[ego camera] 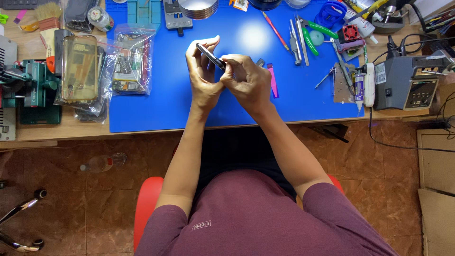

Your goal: The person cleans the back and edges of a black smartphone using a white cloth. They rotate the phone to wipe different sides and then place it on the workbench. The person then picks up a second smartphone and begins cleaning it in the same manner.

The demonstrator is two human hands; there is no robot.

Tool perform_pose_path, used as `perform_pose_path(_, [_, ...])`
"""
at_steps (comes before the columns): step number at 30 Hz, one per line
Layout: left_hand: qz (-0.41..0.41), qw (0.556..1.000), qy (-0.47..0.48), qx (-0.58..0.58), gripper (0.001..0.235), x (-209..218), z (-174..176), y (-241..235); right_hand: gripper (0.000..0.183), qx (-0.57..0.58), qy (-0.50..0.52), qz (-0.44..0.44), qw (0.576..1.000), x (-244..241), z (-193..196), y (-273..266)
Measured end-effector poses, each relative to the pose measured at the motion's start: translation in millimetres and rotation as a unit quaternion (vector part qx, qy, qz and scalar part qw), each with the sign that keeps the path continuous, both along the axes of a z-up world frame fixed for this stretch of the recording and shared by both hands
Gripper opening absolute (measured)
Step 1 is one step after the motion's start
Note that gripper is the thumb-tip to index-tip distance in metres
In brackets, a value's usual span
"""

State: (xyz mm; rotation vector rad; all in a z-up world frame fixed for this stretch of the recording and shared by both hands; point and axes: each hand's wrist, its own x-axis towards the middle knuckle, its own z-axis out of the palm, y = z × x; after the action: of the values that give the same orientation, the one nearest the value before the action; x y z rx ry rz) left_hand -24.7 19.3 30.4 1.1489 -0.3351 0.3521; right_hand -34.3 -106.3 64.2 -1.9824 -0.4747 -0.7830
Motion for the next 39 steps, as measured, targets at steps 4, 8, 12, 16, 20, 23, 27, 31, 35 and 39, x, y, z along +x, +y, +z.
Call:
perform_pose_path(4, [0.005,1.0,-0.019,-0.006,0.065,2.0,-0.1,-4.7,0.019,0.008,0.002,0.006,1.0,0.1,-7.1,0.0])
perform_pose_path(8, [0.043,0.995,-0.086,-0.004,0.063,6.9,-4.4,-9.2,0.018,-0.008,-0.005,-0.021,1.0,0.7,-14.9,0.5])
perform_pose_path(12, [0.056,0.993,-0.099,0.009,0.061,8.9,-7.1,-11.1,0.017,-0.008,0.009,-0.026,1.0,-2.9,-16.0,0.3])
perform_pose_path(16, [0.067,0.992,-0.109,0.013,0.059,10.8,-9.0,-13.6,0.016,-0.01,-0.009,-0.032,0.999,-2.5,-20.6,0.2])
perform_pose_path(20, [0.081,0.991,-0.097,0.039,0.055,8.2,-8.8,-13.7,0.018,-0.001,-0.023,-0.022,0.999,-3.7,-25.3,0.2])
perform_pose_path(23, [0.093,0.99,-0.091,0.055,0.05,8.8,-11.8,-13.4,0.02,0.01,-0.03,0.0,0.999,-4.3,-25.0,1.6])
perform_pose_path(27, [0.126,0.985,-0.076,0.092,0.059,13.3,-19.8,-12.0,0.023,-0.011,-0.034,0.016,0.999,-0.8,-26.3,3.0])
perform_pose_path(31, [0.108,0.992,-0.06,-0.025,0.059,26.0,-46.1,-11.6,0.023,-0.051,-0.029,-0.008,0.998,11.6,-22.6,11.6])
perform_pose_path(35, [0.165,0.985,-0.027,-0.035,0.04,31.4,-45.5,-8.2,0.026,-0.097,-0.022,-0.013,0.995,29.0,-23.7,23.1])
perform_pose_path(39, [0.146,0.982,0.023,-0.121,0.039,33.2,-65.8,-5.0,0.03,-0.109,0.003,-0.015,0.994,35.1,-21.1,33.1])
